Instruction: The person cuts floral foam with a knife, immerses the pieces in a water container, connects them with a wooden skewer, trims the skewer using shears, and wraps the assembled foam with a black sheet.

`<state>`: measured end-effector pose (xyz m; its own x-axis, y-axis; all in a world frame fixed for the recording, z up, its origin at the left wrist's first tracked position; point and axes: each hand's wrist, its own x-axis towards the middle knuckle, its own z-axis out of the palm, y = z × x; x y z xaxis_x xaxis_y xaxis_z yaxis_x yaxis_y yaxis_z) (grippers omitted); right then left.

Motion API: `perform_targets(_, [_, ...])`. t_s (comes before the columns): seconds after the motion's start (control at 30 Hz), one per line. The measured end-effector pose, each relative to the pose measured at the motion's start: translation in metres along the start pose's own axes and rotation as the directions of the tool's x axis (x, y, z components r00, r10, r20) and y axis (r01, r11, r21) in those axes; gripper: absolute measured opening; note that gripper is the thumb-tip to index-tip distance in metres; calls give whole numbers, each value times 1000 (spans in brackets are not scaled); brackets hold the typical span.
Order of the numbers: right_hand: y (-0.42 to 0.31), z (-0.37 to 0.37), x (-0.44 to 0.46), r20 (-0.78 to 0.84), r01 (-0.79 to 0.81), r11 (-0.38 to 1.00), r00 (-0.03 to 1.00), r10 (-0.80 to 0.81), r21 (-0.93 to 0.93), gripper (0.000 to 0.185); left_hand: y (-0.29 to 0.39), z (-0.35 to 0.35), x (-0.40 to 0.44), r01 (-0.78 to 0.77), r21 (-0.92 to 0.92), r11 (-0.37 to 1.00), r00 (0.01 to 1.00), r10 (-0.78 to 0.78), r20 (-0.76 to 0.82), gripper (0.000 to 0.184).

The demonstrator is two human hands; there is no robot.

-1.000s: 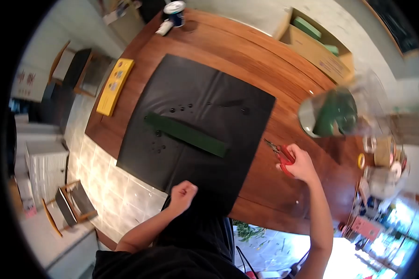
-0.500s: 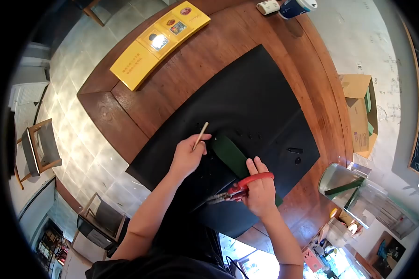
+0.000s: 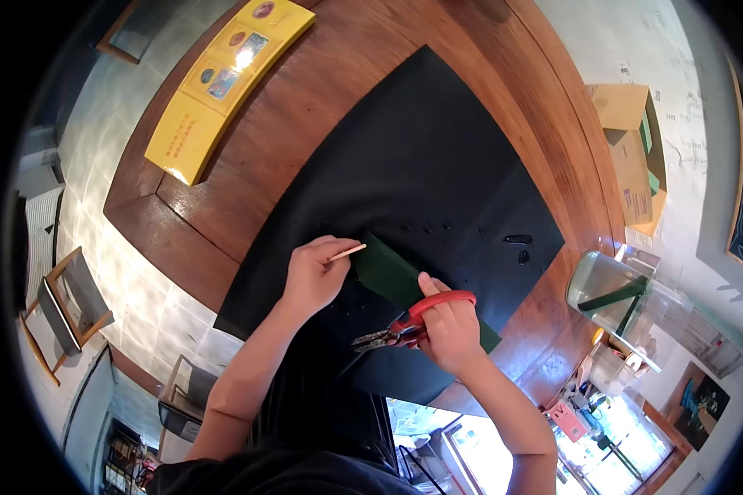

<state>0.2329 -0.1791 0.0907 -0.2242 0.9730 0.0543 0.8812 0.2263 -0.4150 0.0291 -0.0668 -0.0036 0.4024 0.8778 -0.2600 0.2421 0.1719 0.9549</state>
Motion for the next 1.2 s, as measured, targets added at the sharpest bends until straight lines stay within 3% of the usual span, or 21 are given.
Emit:
perform_targets(0.3, [2, 3, -1, 16, 11, 1000, 1000, -12, 19, 52, 0, 2, 3, -146, 91, 985, 989, 146, -2, 22])
perform_targets(0.57, [2, 7, 0, -70, 25, 1000, 997, -26, -13, 32, 3, 4, -2, -145, 149, 978, 989, 142, 32, 26])
perform_targets(0.7, [-1, 3, 1, -44, 4, 999, 999, -6, -43, 28, 8, -4, -3, -66, 148, 987, 993, 51, 102, 32])
perform_targets(0.8, [-1, 1, 2, -96, 15, 998, 995, -22, -65, 29, -5, -7, -9, -113, 78, 991, 993, 116, -36, 32])
perform_targets(0.83, [-2, -4, 0, -113, 17, 997, 993, -25, -71, 30, 5, -12, -15, 11, 12, 1000, 994, -10, -111, 34])
perform_targets(0.93, [-9, -25, -24, -240, 8, 998, 971, 6, 58, 38, 36, -15, -50, -171, 88, 981, 957, 186, -224, 22])
perform_targets(0.97, [-16, -35, -39, -295, 5, 993, 955, 31, 119, 43, 50, -7, -73, -146, 53, 988, 982, 151, -110, 16])
perform_targets(1.0, [-24, -41, -55, -263, -41, 947, 956, 130, 317, 46, 64, 7, -95, -117, 20, 993, 993, 117, 11, 11])
perform_targets(1.07, [-44, -47, -94, -159, -114, 736, 944, 290, 668, 52, 92, 59, -126, -168, 95, 981, 954, 138, 264, 5])
perform_targets(1.13, [-68, -24, -134, -376, -42, 608, 751, 543, 793, 45, 99, 106, -147, -224, 125, 967, 777, 99, 622, 9])
perform_targets(1.17, [-62, -35, -153, -407, -77, 702, 768, 494, 708, 48, 100, 132, -156, -214, 90, 973, 746, 103, 658, 11])
perform_targets(1.2, [-59, -32, -177, -476, -138, 753, 698, 535, 643, 45, 98, 156, -164, -199, 56, 978, 709, 105, 697, 13])
